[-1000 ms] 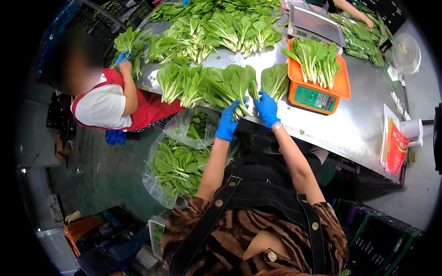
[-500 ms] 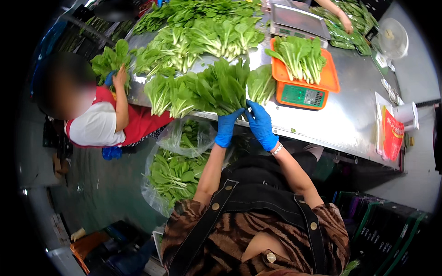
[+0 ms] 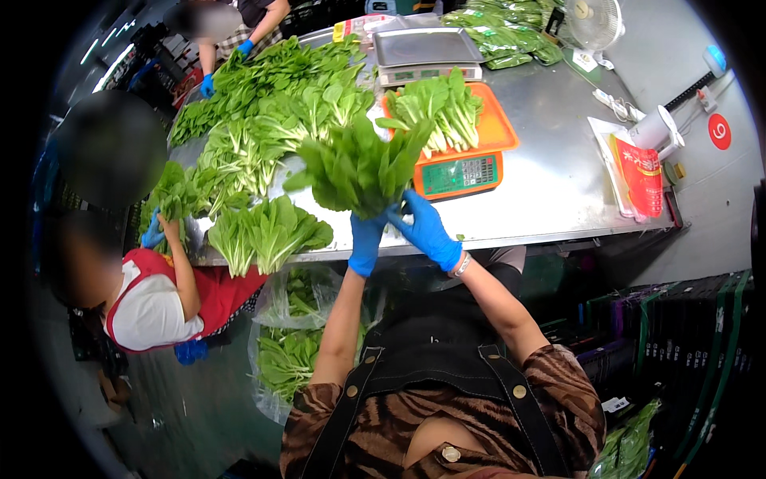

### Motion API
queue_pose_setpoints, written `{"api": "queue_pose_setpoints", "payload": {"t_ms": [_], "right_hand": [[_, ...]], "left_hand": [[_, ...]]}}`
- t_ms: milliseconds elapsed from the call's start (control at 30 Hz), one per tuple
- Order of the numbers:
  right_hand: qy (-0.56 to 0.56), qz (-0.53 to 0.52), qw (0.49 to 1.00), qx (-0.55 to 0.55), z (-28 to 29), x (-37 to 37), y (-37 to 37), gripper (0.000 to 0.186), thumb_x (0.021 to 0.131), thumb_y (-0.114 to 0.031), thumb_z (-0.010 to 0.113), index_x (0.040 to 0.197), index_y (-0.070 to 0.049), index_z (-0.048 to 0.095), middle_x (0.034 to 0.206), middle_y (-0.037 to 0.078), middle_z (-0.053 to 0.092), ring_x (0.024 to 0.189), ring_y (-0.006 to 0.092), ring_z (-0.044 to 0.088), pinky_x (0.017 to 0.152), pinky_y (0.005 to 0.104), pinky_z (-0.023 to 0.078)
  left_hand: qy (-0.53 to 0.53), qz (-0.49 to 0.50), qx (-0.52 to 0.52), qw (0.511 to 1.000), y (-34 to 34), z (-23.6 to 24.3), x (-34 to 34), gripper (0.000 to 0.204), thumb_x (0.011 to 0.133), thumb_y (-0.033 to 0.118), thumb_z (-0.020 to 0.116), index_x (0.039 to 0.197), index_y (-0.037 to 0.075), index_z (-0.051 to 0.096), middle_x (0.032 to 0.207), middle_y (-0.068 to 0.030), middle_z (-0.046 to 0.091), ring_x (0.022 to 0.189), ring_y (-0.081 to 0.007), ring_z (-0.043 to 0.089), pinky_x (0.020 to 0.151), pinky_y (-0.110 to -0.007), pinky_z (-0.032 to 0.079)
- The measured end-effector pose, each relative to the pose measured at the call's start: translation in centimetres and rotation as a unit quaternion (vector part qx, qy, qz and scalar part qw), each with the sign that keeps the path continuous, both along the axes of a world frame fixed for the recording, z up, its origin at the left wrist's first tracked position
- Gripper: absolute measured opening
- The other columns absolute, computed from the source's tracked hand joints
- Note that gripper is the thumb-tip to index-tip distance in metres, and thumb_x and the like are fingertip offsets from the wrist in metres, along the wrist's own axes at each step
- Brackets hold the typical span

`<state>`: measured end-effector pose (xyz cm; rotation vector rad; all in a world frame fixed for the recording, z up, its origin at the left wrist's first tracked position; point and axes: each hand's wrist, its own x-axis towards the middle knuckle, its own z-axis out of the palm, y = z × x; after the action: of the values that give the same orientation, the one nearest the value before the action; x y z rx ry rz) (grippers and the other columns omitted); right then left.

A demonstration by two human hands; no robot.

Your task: The person sorts bunches of green leafy vegetables by hand, weighs them on a scale, and places them into plastic bags on a metal table.

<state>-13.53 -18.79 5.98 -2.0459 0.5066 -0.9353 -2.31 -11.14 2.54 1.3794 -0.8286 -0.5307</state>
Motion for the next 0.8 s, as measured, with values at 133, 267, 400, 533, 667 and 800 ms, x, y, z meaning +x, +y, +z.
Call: {"api": "queue_pose_setpoints", "payload": {"t_ms": [133, 267, 400, 533, 667, 800], "right_hand": [[0.011, -0.154, 0.988, -0.022, 6.5, -1.6, -6.3, 0.03, 0.075, -0.032, 0.059, 0.078, -0.003, 0.05, 0.062, 0.014, 0.049, 0.056, 0.0292, 0.051, 0.051, 0.0351, 0.039], [0.003, -0.267, 0.958, -0.107, 9.1, -2.8, -13.5, 0.03, 0.081, -0.032, 0.054, 0.075, -0.003, 0.05, 0.054, 0.012, 0.048, 0.045, 0.0247, 0.044, 0.045, 0.0306, 0.036], [0.35, -0.25, 0.874, -0.225, 0.1, -4.7, -24.8, 0.029, 0.082, -0.029, 0.045, 0.072, -0.004, 0.056, 0.066, 0.018, 0.055, 0.06, 0.0339, 0.055, 0.052, 0.038, 0.042], [0.204, -0.227, 0.949, -0.077, -2.9, -4.9, -26.4, 0.035, 0.082, -0.029, 0.04, 0.071, -0.002, 0.059, 0.071, 0.021, 0.057, 0.065, 0.0366, 0.055, 0.056, 0.0424, 0.043], [0.25, -0.212, 0.943, -0.06, -2.5, -5.2, -26.3, 0.036, 0.082, -0.029, 0.039, 0.071, -0.001, 0.058, 0.07, 0.022, 0.057, 0.064, 0.0371, 0.055, 0.057, 0.0438, 0.043], [0.205, -0.247, 0.947, -0.016, -1.8, -6.1, -25.8, 0.031, 0.082, -0.028, 0.042, 0.077, 0.0, 0.055, 0.074, 0.023, 0.056, 0.066, 0.0387, 0.054, 0.059, 0.0445, 0.043]], "left_hand": [[0.091, -0.11, -0.157, 0.977, -8.9, 8.0, -2.5, 0.029, 0.075, 0.002, 0.058, 0.103, -0.002, 0.051, 0.094, -0.0087, 0.058, 0.079, -0.014, 0.057, 0.068, -0.026, 0.048], [0.12, -0.132, -0.149, 0.973, -16.8, 11.9, -4.3, 0.027, 0.073, 0.005, 0.06, 0.098, 0.0, 0.053, 0.089, -0.0071, 0.059, 0.074, -0.0127, 0.056, 0.063, -0.024, 0.047], [0.217, -0.199, -0.019, 0.955, -26.3, 4.4, -5.7, 0.022, 0.071, 0.011, 0.061, 0.09, 0.001, 0.057, 0.077, -0.0067, 0.06, 0.06, -0.0137, 0.056, 0.049, -0.026, 0.045], [0.194, -0.169, 0.029, 0.966, -27.4, 5.0, -6.3, 0.024, 0.074, 0.021, 0.058, 0.09, 0.003, 0.058, 0.072, -0.007, 0.061, 0.055, -0.0169, 0.057, 0.042, -0.029, 0.045], [0.188, -0.281, 0.236, 0.911, -25.2, 7.0, -3.5, 0.031, 0.079, 0.03, 0.051, 0.09, 0.001, 0.057, 0.07, -0.0084, 0.06, 0.053, -0.0173, 0.056, 0.045, -0.027, 0.047], [0.204, -0.279, 0.155, 0.926, -24.6, 7.8, -4.0, 0.036, 0.082, 0.03, 0.048, 0.099, -0.001, 0.052, 0.086, -0.0132, 0.057, 0.068, -0.0187, 0.057, 0.056, -0.031, 0.049]]}}
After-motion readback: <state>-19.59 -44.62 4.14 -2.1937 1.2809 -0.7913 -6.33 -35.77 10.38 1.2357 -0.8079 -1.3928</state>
